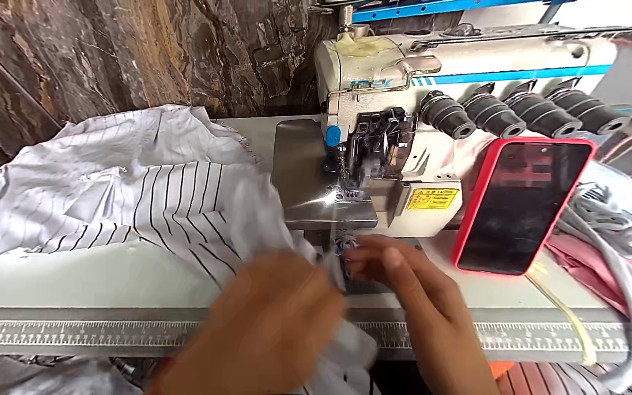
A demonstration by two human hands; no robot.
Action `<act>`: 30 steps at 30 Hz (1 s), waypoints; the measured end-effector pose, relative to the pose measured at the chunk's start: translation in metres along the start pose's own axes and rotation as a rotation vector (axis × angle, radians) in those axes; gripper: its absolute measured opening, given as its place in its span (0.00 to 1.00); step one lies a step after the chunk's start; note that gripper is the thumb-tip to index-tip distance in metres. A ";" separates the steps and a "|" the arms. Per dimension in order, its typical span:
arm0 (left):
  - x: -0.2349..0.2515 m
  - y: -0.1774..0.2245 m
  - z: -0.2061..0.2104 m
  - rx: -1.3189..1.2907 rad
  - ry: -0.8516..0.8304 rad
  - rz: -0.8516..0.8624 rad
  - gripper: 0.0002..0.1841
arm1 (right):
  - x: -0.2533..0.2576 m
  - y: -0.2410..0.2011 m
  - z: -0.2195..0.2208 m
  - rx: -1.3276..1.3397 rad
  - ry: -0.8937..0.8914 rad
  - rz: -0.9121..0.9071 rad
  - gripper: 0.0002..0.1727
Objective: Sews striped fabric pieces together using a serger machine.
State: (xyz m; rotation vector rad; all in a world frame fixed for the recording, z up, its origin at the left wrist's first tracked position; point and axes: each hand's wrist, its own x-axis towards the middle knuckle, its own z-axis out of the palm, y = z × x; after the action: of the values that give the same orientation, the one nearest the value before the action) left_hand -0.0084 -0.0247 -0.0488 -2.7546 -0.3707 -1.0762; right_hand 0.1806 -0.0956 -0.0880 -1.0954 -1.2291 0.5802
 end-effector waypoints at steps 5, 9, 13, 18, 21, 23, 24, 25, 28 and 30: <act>-0.016 0.063 0.043 -0.135 -0.064 -0.242 0.22 | 0.022 0.005 -0.016 -0.064 0.130 0.070 0.20; -0.026 0.041 0.061 0.090 0.077 -0.333 0.18 | 0.043 0.006 -0.024 -0.319 0.293 0.092 0.18; -0.030 0.023 0.060 0.160 0.079 -0.338 0.12 | 0.045 0.005 -0.023 -0.435 0.315 0.047 0.17; -0.026 0.021 0.046 0.006 0.226 -0.271 0.14 | 0.043 0.003 -0.021 -0.652 0.329 -0.050 0.18; -0.018 0.031 0.036 -0.050 0.269 -0.208 0.12 | 0.046 -0.003 -0.020 -0.741 0.331 -0.106 0.19; -0.013 0.035 0.033 -0.067 0.272 -0.193 0.13 | 0.046 -0.007 -0.019 -0.762 0.331 -0.122 0.20; -0.011 0.036 0.029 -0.049 0.255 -0.195 0.14 | 0.044 -0.010 -0.019 -0.736 0.327 -0.124 0.19; -0.009 0.036 0.025 0.004 0.232 -0.203 0.17 | 0.041 -0.013 -0.022 -0.674 0.321 -0.113 0.18; -0.005 0.007 -0.004 0.144 0.111 -0.281 0.17 | 0.026 -0.029 -0.034 -0.357 0.278 -0.060 0.15; 0.001 -0.025 -0.034 0.061 0.069 -0.427 0.14 | 0.019 -0.046 -0.040 -0.250 0.258 -0.064 0.15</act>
State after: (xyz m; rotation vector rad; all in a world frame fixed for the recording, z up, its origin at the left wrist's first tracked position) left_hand -0.0370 -0.0084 -0.0218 -2.6387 -0.9969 -1.2174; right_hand 0.2148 -0.1119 -0.0368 -1.2911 -1.1247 0.2303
